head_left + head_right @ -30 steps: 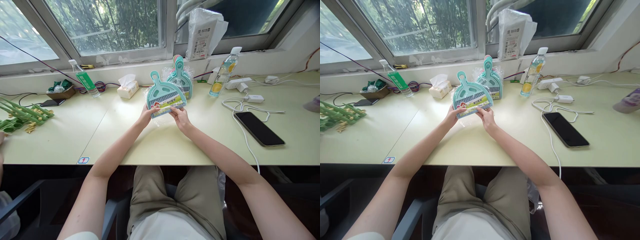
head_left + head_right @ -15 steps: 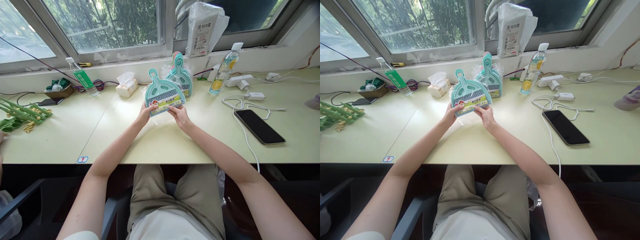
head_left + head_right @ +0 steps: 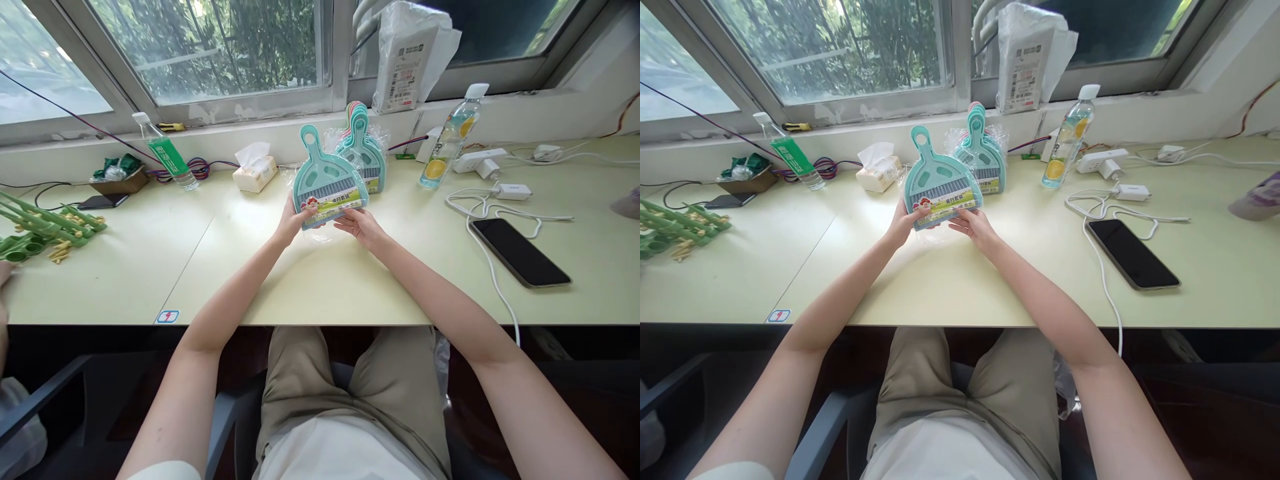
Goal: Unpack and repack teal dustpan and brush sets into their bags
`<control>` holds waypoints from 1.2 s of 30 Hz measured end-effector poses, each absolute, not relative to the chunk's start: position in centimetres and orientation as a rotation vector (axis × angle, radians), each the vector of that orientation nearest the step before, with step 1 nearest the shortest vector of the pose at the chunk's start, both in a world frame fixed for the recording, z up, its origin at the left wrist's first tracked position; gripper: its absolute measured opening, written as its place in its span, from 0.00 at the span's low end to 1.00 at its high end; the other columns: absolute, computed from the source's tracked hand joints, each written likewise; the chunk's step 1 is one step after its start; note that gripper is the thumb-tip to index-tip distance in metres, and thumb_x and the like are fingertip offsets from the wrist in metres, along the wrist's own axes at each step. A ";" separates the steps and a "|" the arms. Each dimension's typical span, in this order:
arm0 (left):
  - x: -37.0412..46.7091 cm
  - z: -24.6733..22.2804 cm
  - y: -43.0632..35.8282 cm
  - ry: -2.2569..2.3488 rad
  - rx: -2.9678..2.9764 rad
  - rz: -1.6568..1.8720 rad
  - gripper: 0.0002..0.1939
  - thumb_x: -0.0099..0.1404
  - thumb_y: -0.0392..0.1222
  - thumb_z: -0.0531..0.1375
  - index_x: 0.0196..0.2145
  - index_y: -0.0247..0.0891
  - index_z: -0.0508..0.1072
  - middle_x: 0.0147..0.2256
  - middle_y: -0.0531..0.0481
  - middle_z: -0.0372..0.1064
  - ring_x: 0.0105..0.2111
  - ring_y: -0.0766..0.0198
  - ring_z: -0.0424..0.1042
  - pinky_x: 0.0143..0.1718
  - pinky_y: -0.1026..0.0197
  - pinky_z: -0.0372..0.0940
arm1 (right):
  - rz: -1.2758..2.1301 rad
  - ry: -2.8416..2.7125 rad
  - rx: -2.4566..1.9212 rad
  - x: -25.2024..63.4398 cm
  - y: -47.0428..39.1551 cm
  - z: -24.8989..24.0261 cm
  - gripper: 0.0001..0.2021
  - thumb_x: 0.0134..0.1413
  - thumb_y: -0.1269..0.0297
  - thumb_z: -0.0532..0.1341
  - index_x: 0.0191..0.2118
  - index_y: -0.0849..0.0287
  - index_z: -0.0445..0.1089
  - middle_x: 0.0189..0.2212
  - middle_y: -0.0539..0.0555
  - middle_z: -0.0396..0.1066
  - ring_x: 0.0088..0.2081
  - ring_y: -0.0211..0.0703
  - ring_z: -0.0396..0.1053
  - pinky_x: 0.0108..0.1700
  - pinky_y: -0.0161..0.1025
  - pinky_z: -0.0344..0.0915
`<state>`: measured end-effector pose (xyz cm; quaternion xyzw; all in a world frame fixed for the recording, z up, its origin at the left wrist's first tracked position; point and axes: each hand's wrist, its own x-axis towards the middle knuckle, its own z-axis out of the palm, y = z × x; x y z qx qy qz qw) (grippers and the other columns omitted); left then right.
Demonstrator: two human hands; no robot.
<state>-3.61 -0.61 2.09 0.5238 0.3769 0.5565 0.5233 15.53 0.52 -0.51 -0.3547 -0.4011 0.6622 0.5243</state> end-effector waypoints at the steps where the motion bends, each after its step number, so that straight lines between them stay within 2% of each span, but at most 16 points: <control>1: -3.7 2.1 -0.6 0.899 1.248 1.304 0.38 0.49 0.41 0.69 0.56 0.44 0.59 0.48 0.43 0.71 0.44 0.47 0.76 0.40 0.46 0.75 | 1.583 -0.949 -0.862 15.6 0.6 -0.5 0.07 0.52 0.65 0.66 0.38 0.55 0.71 0.35 0.51 0.79 0.40 0.44 0.78 0.52 0.49 0.74; 6: -4.1 1.9 -0.4 0.870 1.263 1.261 0.40 0.50 0.41 0.70 0.58 0.46 0.57 0.48 0.43 0.71 0.36 0.50 0.78 0.34 0.46 0.76 | 1.589 -0.910 -0.880 15.4 0.6 -0.4 0.05 0.54 0.66 0.65 0.37 0.56 0.70 0.32 0.51 0.79 0.36 0.42 0.78 0.51 0.45 0.75; 15: -4.3 1.5 -0.2 0.862 1.281 1.220 0.38 0.50 0.44 0.70 0.57 0.42 0.60 0.46 0.42 0.73 0.31 0.53 0.78 0.34 0.47 0.76 | 1.585 -0.891 -0.867 15.5 0.6 -0.4 0.05 0.54 0.63 0.65 0.36 0.54 0.70 0.31 0.49 0.79 0.34 0.42 0.78 0.50 0.46 0.75; 21: -4.2 1.4 -0.3 0.855 1.244 1.236 0.39 0.49 0.41 0.71 0.56 0.45 0.60 0.48 0.43 0.72 0.35 0.51 0.78 0.35 0.46 0.77 | 1.570 -0.898 -0.876 15.3 0.6 -0.7 0.05 0.54 0.63 0.65 0.37 0.54 0.70 0.32 0.50 0.79 0.35 0.42 0.78 0.50 0.46 0.75; 25: -4.3 1.5 -0.2 0.863 1.226 1.233 0.38 0.49 0.40 0.69 0.56 0.44 0.61 0.48 0.43 0.72 0.36 0.50 0.79 0.38 0.43 0.76 | 1.572 -0.921 -0.888 15.5 0.6 -0.5 0.07 0.55 0.62 0.64 0.40 0.55 0.70 0.37 0.52 0.79 0.39 0.44 0.78 0.49 0.47 0.75; 28: -4.7 1.6 0.1 0.861 1.222 1.246 0.37 0.49 0.40 0.69 0.56 0.43 0.61 0.47 0.42 0.73 0.35 0.51 0.79 0.38 0.45 0.76 | 1.674 -1.082 -0.835 16.7 0.5 0.3 0.13 0.54 0.57 0.65 0.44 0.53 0.71 0.44 0.54 0.78 0.43 0.49 0.78 0.45 0.49 0.76; 31: -5.6 1.6 0.8 0.865 1.222 1.254 0.35 0.50 0.42 0.69 0.54 0.41 0.62 0.45 0.42 0.74 0.32 0.53 0.79 0.34 0.50 0.76 | 1.786 -1.372 -0.866 18.3 0.7 1.0 0.17 0.51 0.54 0.67 0.45 0.55 0.74 0.45 0.58 0.78 0.40 0.53 0.79 0.40 0.48 0.77; 33: -6.3 1.5 1.3 0.881 1.209 1.262 0.33 0.50 0.43 0.68 0.53 0.39 0.64 0.44 0.42 0.75 0.30 0.55 0.78 0.32 0.53 0.76 | 1.658 -1.558 -0.941 19.2 1.0 1.1 0.15 0.50 0.56 0.68 0.42 0.58 0.76 0.41 0.59 0.79 0.36 0.51 0.79 0.41 0.48 0.76; 36: -7.2 1.3 2.0 0.925 1.141 1.280 0.32 0.50 0.43 0.68 0.52 0.38 0.65 0.42 0.43 0.76 0.30 0.54 0.78 0.33 0.54 0.75 | 1.065 -1.692 -0.991 19.9 1.4 0.8 0.08 0.54 0.60 0.64 0.38 0.56 0.78 0.34 0.55 0.79 0.37 0.49 0.77 0.49 0.51 0.72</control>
